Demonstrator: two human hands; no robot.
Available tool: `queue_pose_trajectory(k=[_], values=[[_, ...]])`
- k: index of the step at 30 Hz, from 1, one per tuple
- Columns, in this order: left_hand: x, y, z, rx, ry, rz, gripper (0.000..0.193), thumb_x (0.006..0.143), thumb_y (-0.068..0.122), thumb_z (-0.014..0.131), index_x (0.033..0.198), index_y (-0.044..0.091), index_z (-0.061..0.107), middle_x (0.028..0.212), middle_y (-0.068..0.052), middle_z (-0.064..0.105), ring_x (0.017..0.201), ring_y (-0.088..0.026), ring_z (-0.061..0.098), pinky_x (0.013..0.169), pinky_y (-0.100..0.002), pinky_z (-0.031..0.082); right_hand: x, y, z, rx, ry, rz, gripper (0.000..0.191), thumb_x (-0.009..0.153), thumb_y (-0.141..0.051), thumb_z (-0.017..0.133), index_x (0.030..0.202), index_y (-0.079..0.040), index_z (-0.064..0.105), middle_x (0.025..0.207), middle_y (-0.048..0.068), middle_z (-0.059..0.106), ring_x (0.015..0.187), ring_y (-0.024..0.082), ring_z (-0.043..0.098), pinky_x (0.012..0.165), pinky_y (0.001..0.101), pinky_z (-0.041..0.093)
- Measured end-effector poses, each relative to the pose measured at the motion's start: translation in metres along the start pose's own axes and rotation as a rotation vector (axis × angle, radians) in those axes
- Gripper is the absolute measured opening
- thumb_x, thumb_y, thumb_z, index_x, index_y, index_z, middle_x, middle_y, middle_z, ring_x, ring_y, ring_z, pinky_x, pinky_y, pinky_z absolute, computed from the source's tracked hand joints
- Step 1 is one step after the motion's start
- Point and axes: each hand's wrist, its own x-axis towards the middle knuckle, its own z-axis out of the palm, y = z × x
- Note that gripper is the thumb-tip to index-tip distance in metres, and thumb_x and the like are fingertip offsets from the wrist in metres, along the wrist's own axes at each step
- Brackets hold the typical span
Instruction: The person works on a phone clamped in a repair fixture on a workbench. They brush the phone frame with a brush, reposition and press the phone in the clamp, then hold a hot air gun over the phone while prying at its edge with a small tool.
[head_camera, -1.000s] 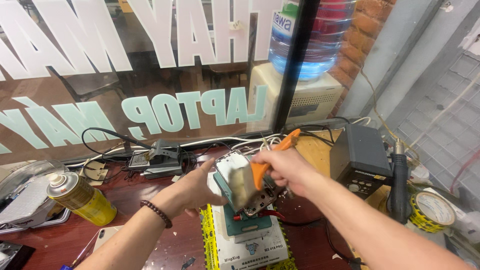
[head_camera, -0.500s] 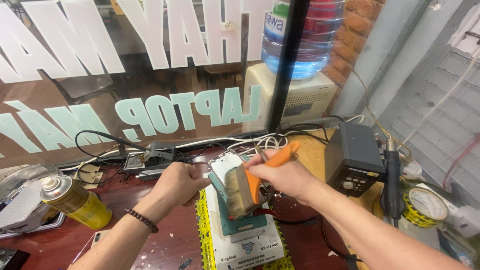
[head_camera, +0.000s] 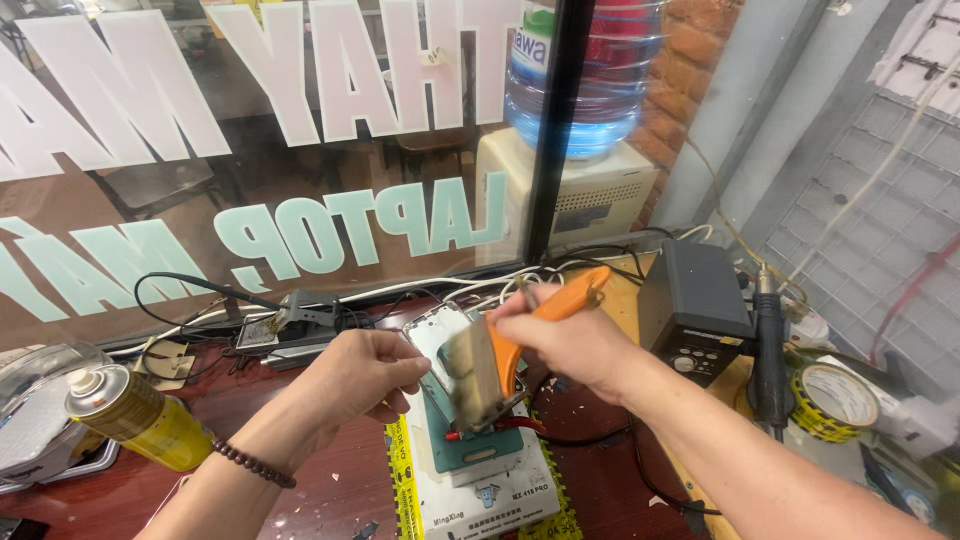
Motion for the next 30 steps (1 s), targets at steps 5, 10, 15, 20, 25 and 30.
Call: queue_pose_trajectory(k=[5, 10, 15, 20, 25, 30], values=[[-0.005, -0.003, -0.007, 0.12, 0.064, -0.039, 0.047, 0.101, 0.04, 0.068, 0.092, -0.005, 0.075, 0.072, -0.01, 0.062, 0.06, -0.016, 0.057, 0.055, -0.028, 0.053, 0.002, -0.003, -0.03, -0.265, 0.132, 0.015, 0.018, 0.084, -0.02, 0.069, 0.094, -0.007, 0.077, 0.092, 0.0, 0.078, 0.085, 0.01, 0.072, 0.078, 0.0272, 0.055], [-0.006, -0.01, -0.002, 0.041, -0.029, -0.091, 0.031, 0.099, 0.017, 0.066, 0.13, 0.021, 0.062, 0.079, -0.008, 0.061, 0.062, -0.017, 0.057, 0.054, -0.032, 0.058, 0.023, -0.008, -0.037, 0.002, 0.379, -0.105, 0.015, 0.084, -0.015, 0.07, 0.094, -0.005, 0.074, 0.084, 0.0, 0.074, 0.074, 0.008, 0.067, 0.064, 0.0243, 0.053], [-0.005, 0.003, 0.006, 0.154, -0.022, -0.047, 0.038, 0.089, 0.015, 0.069, 0.127, 0.013, 0.067, 0.087, -0.004, 0.07, 0.067, -0.015, 0.069, 0.059, -0.03, 0.061, 0.017, 0.013, 0.012, 0.368, -0.15, 0.197, 0.012, 0.086, -0.017, 0.07, 0.095, -0.01, 0.074, 0.066, -0.003, 0.052, 0.049, 0.005, 0.035, 0.042, 0.0232, 0.024], [-0.013, 0.0, -0.009, 0.096, 0.025, -0.042, 0.033, 0.091, 0.022, 0.069, 0.118, 0.004, 0.072, 0.087, -0.009, 0.072, 0.066, -0.016, 0.068, 0.058, -0.03, 0.059, 0.034, 0.016, -0.028, -0.005, 0.236, -0.02, 0.013, 0.087, -0.016, 0.069, 0.091, -0.006, 0.075, 0.075, -0.002, 0.068, 0.06, 0.004, 0.056, 0.051, 0.02, 0.042], [-0.015, -0.009, -0.005, 0.078, 0.022, -0.104, 0.035, 0.089, 0.023, 0.072, 0.12, 0.005, 0.072, 0.089, -0.008, 0.074, 0.067, -0.016, 0.069, 0.06, -0.03, 0.061, 0.057, 0.013, -0.007, 0.184, 0.329, 0.053, 0.015, 0.085, -0.019, 0.07, 0.096, -0.008, 0.071, 0.076, 0.0, 0.064, 0.058, 0.009, 0.049, 0.047, 0.0273, 0.033], [-0.012, -0.01, -0.003, 0.088, 0.015, -0.084, 0.036, 0.091, 0.026, 0.073, 0.12, 0.005, 0.071, 0.09, -0.008, 0.073, 0.067, -0.016, 0.069, 0.06, -0.03, 0.06, 0.05, 0.019, 0.04, 0.173, 0.091, -0.066, 0.018, 0.082, -0.017, 0.075, 0.093, -0.002, 0.073, 0.085, 0.0, 0.071, 0.074, 0.007, 0.064, 0.066, 0.025, 0.052]])
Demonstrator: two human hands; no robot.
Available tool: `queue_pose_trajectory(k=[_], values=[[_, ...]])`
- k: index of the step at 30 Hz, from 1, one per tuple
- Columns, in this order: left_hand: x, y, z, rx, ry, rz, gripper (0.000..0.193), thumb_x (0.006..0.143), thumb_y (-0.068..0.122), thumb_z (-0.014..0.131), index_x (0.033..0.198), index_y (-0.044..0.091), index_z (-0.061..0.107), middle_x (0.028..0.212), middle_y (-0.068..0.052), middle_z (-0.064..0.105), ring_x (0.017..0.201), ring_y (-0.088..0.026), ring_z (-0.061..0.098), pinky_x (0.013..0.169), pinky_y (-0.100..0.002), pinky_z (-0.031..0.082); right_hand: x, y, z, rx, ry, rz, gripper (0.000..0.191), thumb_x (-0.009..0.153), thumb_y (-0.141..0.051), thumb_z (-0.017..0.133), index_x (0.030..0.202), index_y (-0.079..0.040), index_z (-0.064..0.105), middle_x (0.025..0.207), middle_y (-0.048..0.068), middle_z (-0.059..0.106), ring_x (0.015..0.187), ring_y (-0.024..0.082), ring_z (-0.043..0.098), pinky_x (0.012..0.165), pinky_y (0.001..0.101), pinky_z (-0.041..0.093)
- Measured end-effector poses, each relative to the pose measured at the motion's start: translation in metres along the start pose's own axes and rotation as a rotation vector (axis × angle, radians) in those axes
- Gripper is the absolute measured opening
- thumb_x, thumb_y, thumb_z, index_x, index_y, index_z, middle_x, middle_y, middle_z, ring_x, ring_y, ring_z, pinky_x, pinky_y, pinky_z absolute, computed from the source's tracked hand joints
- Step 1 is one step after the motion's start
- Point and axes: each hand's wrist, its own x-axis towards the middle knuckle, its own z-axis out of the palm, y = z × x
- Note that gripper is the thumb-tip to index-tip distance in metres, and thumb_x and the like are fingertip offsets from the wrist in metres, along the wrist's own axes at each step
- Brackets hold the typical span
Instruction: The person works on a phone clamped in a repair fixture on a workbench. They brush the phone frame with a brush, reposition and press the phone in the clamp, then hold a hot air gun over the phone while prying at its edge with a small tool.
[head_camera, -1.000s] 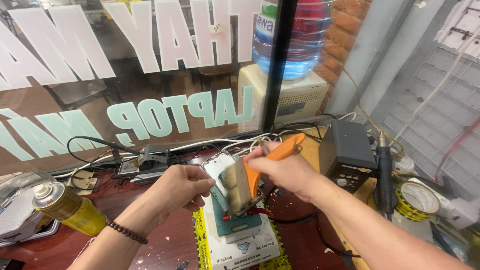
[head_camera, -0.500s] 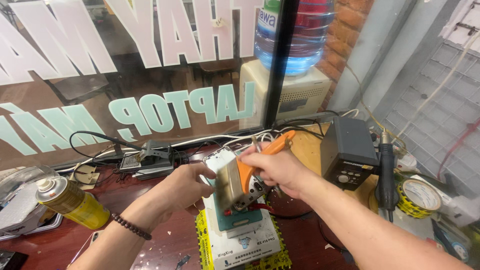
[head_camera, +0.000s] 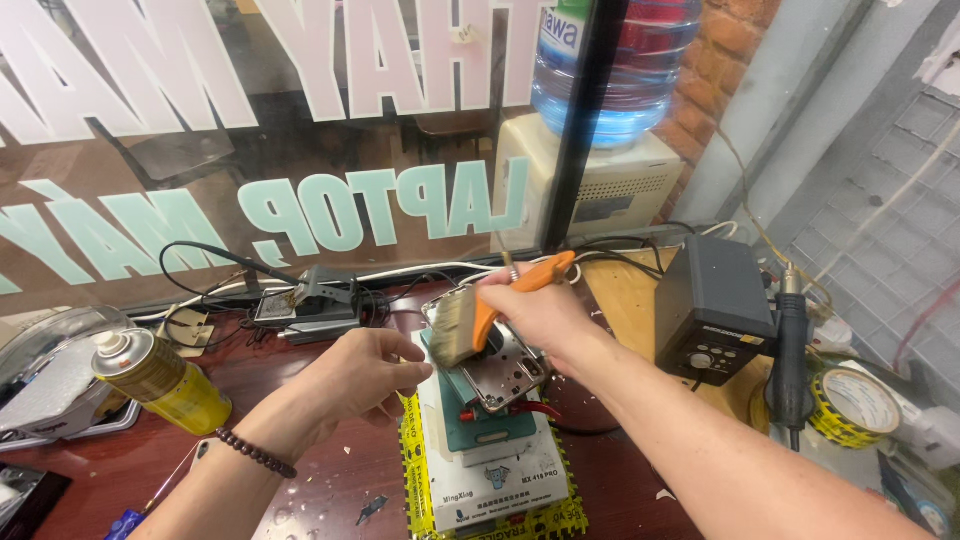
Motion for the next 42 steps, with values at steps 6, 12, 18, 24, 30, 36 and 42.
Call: queue_pose_trajectory(k=[6, 12, 18, 24, 30, 36, 42], values=[[-0.009, -0.012, -0.007, -0.046, 0.016, -0.033, 0.035, 0.093, 0.029, 0.071, 0.118, 0.004, 0.074, 0.086, -0.008, 0.073, 0.067, -0.015, 0.069, 0.059, -0.03, 0.06, 0.015, -0.026, -0.052, -0.152, 0.387, -0.02, 0.014, 0.082, -0.014, 0.07, 0.092, -0.005, 0.074, 0.084, 0.002, 0.074, 0.073, 0.01, 0.066, 0.068, 0.0276, 0.053], [-0.004, 0.004, 0.009, -0.025, 0.022, 0.048, 0.035, 0.091, 0.029, 0.075, 0.117, 0.005, 0.074, 0.087, -0.007, 0.074, 0.069, -0.015, 0.069, 0.062, -0.031, 0.06, -0.002, -0.016, -0.002, -0.027, 0.039, 0.017, 0.015, 0.081, -0.015, 0.075, 0.09, -0.002, 0.075, 0.084, 0.001, 0.074, 0.076, 0.009, 0.066, 0.07, 0.0265, 0.054], [-0.022, 0.031, -0.002, 0.016, 0.167, 0.454, 0.048, 0.079, 0.022, 0.08, 0.124, 0.007, 0.069, 0.104, -0.005, 0.075, 0.093, -0.014, 0.071, 0.082, -0.029, 0.06, -0.005, -0.058, -0.019, -0.213, 0.276, -0.133, 0.011, 0.081, -0.012, 0.07, 0.089, -0.003, 0.071, 0.082, 0.003, 0.071, 0.074, 0.011, 0.066, 0.066, 0.0277, 0.053], [-0.034, 0.051, -0.019, 0.122, 0.098, 0.709, 0.078, 0.076, 0.024, 0.089, 0.14, 0.003, 0.049, 0.108, -0.014, 0.076, 0.103, -0.019, 0.076, 0.086, -0.032, 0.06, -0.023, -0.07, 0.033, 0.191, -0.352, 0.064, 0.017, 0.08, -0.011, 0.072, 0.094, -0.002, 0.07, 0.083, 0.004, 0.071, 0.069, 0.011, 0.064, 0.055, 0.0259, 0.049], [-0.007, -0.02, -0.03, 0.203, 0.261, 0.293, 0.065, 0.076, 0.024, 0.084, 0.132, 0.006, 0.057, 0.095, -0.011, 0.079, 0.084, -0.019, 0.078, 0.078, -0.034, 0.063, -0.028, -0.066, 0.036, -0.111, -0.321, 0.265, 0.031, 0.094, -0.03, 0.071, 0.109, -0.003, 0.075, 0.084, 0.001, 0.064, 0.06, 0.007, 0.044, 0.049, 0.0247, 0.034], [0.046, -0.175, -0.017, 0.244, 0.374, -0.201, 0.034, 0.079, 0.02, 0.078, 0.108, 0.001, 0.078, 0.092, -0.018, 0.082, 0.086, -0.027, 0.081, 0.083, -0.039, 0.062, -0.032, -0.05, 0.02, 0.023, -0.331, 0.372, 0.035, 0.094, -0.013, 0.056, 0.125, 0.0, 0.064, 0.088, 0.007, 0.071, 0.062, 0.011, 0.058, 0.053, 0.0268, 0.048], [0.06, -0.223, 0.003, 0.427, 0.394, -0.302, 0.044, 0.079, 0.032, 0.083, 0.112, 0.004, 0.078, 0.105, -0.018, 0.079, 0.1, -0.029, 0.076, 0.092, -0.041, 0.059, -0.05, -0.042, 0.016, 0.031, -0.334, 0.458, 0.042, 0.099, -0.022, 0.046, 0.135, -0.004, 0.056, 0.086, 0.007, 0.07, 0.054, 0.011, 0.057, 0.046, 0.0261, 0.044]])
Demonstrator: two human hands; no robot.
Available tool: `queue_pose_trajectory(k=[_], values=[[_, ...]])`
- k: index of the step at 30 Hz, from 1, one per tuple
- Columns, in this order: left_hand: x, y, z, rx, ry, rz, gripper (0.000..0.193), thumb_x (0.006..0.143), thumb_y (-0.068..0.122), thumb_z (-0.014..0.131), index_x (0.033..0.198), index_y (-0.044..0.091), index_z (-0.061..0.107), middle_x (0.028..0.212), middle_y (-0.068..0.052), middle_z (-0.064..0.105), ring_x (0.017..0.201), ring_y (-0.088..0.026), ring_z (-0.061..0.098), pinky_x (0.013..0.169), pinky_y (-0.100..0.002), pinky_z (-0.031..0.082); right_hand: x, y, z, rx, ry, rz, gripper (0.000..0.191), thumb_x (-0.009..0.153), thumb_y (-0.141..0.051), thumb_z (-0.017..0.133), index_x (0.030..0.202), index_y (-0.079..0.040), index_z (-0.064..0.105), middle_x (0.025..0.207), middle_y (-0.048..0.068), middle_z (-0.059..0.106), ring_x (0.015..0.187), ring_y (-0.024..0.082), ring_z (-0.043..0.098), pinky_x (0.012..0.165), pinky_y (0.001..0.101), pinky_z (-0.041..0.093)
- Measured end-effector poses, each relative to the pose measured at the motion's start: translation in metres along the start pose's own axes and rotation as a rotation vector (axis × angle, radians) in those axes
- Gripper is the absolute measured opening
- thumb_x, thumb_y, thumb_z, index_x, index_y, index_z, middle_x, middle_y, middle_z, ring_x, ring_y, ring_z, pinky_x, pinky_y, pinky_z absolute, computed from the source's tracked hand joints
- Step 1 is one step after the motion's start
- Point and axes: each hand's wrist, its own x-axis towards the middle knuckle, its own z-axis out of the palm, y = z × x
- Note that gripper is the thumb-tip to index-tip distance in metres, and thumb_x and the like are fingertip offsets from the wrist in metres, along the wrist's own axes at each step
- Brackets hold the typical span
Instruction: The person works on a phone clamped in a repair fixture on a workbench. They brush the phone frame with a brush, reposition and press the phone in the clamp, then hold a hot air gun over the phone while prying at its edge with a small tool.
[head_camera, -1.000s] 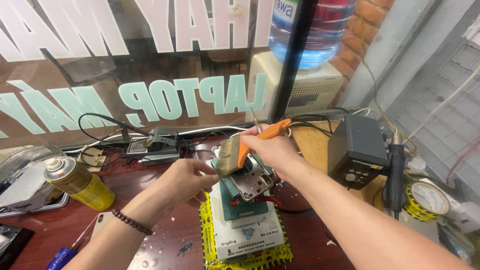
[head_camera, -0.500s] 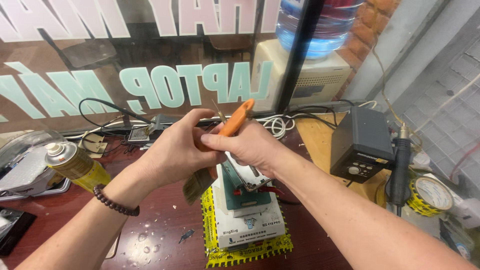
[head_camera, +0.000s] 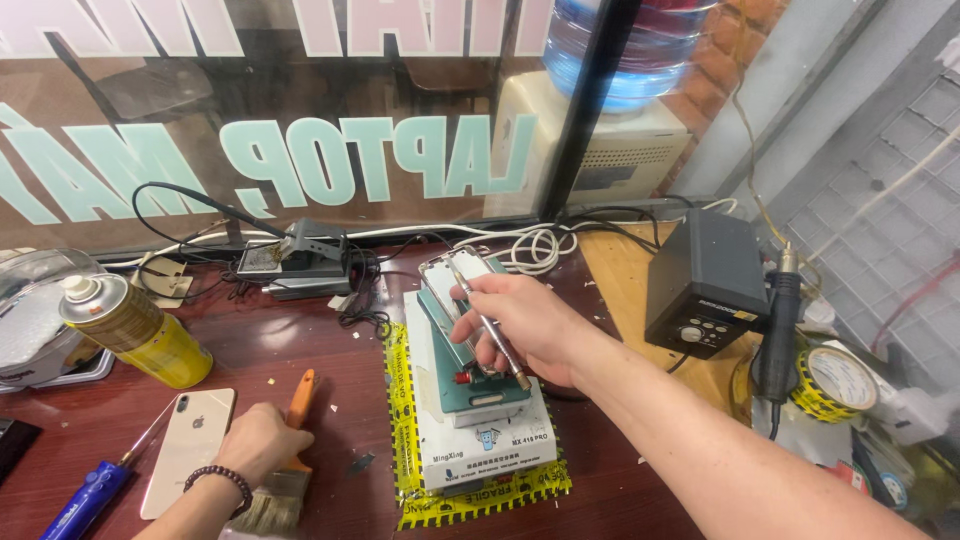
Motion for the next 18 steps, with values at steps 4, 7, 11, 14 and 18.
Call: queue_pose_trajectory(k=[4, 7, 11, 14, 18], values=[[-0.015, 0.072, -0.043, -0.251, 0.094, 0.192, 0.035, 0.09, 0.031, 0.072, 0.117, 0.01, 0.078, 0.107, -0.013, 0.08, 0.094, -0.023, 0.077, 0.09, -0.038, 0.059, -0.008, 0.002, 0.004, 0.016, -0.002, -0.052, 0.041, 0.101, -0.024, 0.046, 0.135, -0.006, 0.057, 0.084, 0.007, 0.068, 0.053, 0.009, 0.059, 0.044, 0.0239, 0.044], [-0.036, 0.14, -0.079, -1.166, -0.367, 0.306, 0.024, 0.095, 0.021, 0.067, 0.109, 0.002, 0.074, 0.091, -0.008, 0.074, 0.082, -0.017, 0.067, 0.079, -0.036, 0.057, -0.012, 0.001, 0.011, 0.009, -0.015, -0.104, 0.037, 0.1, -0.023, 0.049, 0.131, -0.006, 0.06, 0.085, 0.005, 0.068, 0.055, 0.008, 0.059, 0.045, 0.0223, 0.044], [-0.073, 0.189, -0.105, -1.365, -0.649, 0.441, 0.017, 0.095, 0.019, 0.066, 0.102, 0.004, 0.071, 0.085, -0.004, 0.071, 0.079, -0.015, 0.063, 0.078, -0.035, 0.056, -0.019, -0.003, 0.015, 0.0, 0.011, -0.157, 0.029, 0.098, -0.02, 0.052, 0.122, -0.005, 0.063, 0.084, 0.005, 0.068, 0.055, 0.008, 0.06, 0.044, 0.0227, 0.046], [-0.086, 0.2, -0.113, -1.373, -0.713, 0.39, 0.016, 0.096, 0.021, 0.064, 0.099, 0.006, 0.068, 0.086, -0.005, 0.074, 0.08, -0.016, 0.066, 0.074, -0.035, 0.054, -0.027, -0.006, 0.009, 0.046, -0.006, -0.126, 0.026, 0.097, -0.019, 0.052, 0.117, -0.005, 0.063, 0.083, 0.006, 0.069, 0.054, 0.01, 0.061, 0.043, 0.024, 0.046], [-0.087, 0.204, -0.111, -1.327, -0.697, 0.361, 0.012, 0.095, 0.019, 0.064, 0.094, 0.007, 0.067, 0.085, -0.008, 0.072, 0.08, -0.018, 0.066, 0.075, -0.036, 0.054, -0.031, -0.003, 0.005, 0.027, -0.01, -0.106, 0.026, 0.101, -0.026, 0.052, 0.114, -0.009, 0.067, 0.076, 0.005, 0.063, 0.053, 0.007, 0.058, 0.043, 0.0213, 0.042]])
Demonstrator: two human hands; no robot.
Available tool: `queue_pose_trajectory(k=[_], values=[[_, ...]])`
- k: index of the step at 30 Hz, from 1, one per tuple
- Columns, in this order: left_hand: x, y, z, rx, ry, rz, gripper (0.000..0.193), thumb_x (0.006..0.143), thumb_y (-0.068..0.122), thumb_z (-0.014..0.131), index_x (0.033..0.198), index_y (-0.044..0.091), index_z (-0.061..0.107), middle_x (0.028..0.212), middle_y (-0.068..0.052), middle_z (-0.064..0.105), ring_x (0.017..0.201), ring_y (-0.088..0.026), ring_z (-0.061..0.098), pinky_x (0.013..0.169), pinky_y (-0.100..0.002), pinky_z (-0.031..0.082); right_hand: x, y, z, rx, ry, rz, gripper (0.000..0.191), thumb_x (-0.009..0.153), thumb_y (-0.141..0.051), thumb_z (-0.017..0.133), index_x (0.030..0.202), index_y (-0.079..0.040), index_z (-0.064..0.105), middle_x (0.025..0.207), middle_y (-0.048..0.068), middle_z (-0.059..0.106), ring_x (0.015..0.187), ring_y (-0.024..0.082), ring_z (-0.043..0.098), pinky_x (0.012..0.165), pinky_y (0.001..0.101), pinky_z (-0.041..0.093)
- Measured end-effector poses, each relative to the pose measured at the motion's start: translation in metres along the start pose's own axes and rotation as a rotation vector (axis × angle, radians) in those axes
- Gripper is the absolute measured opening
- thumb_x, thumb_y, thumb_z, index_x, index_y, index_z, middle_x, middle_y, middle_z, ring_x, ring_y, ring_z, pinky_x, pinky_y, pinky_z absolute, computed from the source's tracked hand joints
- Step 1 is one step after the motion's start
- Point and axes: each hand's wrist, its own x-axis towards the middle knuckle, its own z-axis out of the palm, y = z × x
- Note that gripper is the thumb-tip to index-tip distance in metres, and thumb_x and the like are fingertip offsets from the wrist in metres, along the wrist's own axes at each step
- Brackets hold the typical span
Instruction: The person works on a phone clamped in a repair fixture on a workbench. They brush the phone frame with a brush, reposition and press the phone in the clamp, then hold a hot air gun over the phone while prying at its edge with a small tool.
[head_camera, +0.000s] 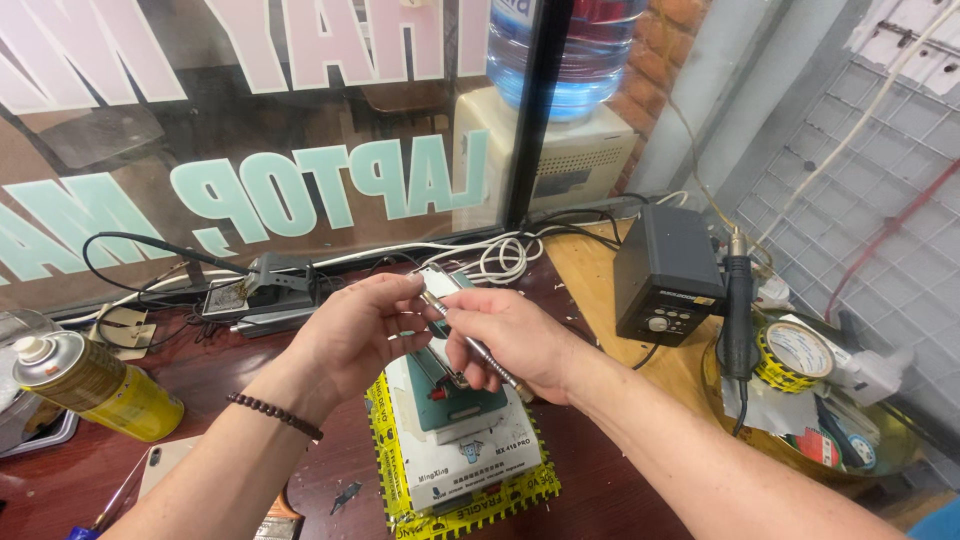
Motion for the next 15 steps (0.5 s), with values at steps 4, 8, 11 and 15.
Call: queue_pose_trajectory(k=[4, 8, 11, 15], values=[[0.006, -0.001, 0.0, -0.036, 0.083, 0.013, 0.009, 0.094, 0.015, 0.066, 0.092, 0.006, 0.064, 0.082, -0.006, 0.067, 0.079, -0.019, 0.065, 0.076, -0.038, 0.056, 0.006, 0.007, 0.001, -0.098, 0.154, -0.026, 0.025, 0.101, -0.027, 0.057, 0.099, -0.004, 0.067, 0.074, -0.001, 0.059, 0.051, 0.004, 0.048, 0.041, 0.0216, 0.036], [0.007, 0.003, 0.0, 0.022, 0.126, 0.078, 0.009, 0.093, 0.014, 0.064, 0.093, 0.005, 0.066, 0.082, -0.004, 0.066, 0.08, -0.017, 0.065, 0.076, -0.037, 0.056, 0.01, 0.008, -0.002, 0.074, 0.139, -0.021, 0.021, 0.099, -0.024, 0.061, 0.093, -0.005, 0.066, 0.069, -0.002, 0.053, 0.046, 0.004, 0.036, 0.037, 0.0222, 0.025], [0.009, 0.004, -0.001, 0.083, 0.136, 0.018, 0.014, 0.093, 0.016, 0.063, 0.091, 0.002, 0.066, 0.083, -0.007, 0.068, 0.078, -0.02, 0.065, 0.072, -0.039, 0.057, 0.009, 0.008, -0.001, 0.061, 0.112, -0.015, 0.02, 0.101, -0.025, 0.059, 0.102, -0.006, 0.065, 0.068, -0.001, 0.052, 0.045, 0.004, 0.035, 0.037, 0.0219, 0.025], [0.008, -0.003, -0.011, 0.306, 0.395, 0.132, 0.025, 0.099, 0.025, 0.061, 0.105, 0.002, 0.068, 0.088, -0.007, 0.064, 0.078, -0.02, 0.065, 0.068, -0.037, 0.055, 0.002, 0.012, 0.006, -0.301, 0.21, 0.023, 0.041, 0.095, -0.018, 0.057, 0.135, -0.021, 0.062, 0.07, 0.005, 0.062, 0.045, 0.009, 0.053, 0.038, 0.0273, 0.046]])
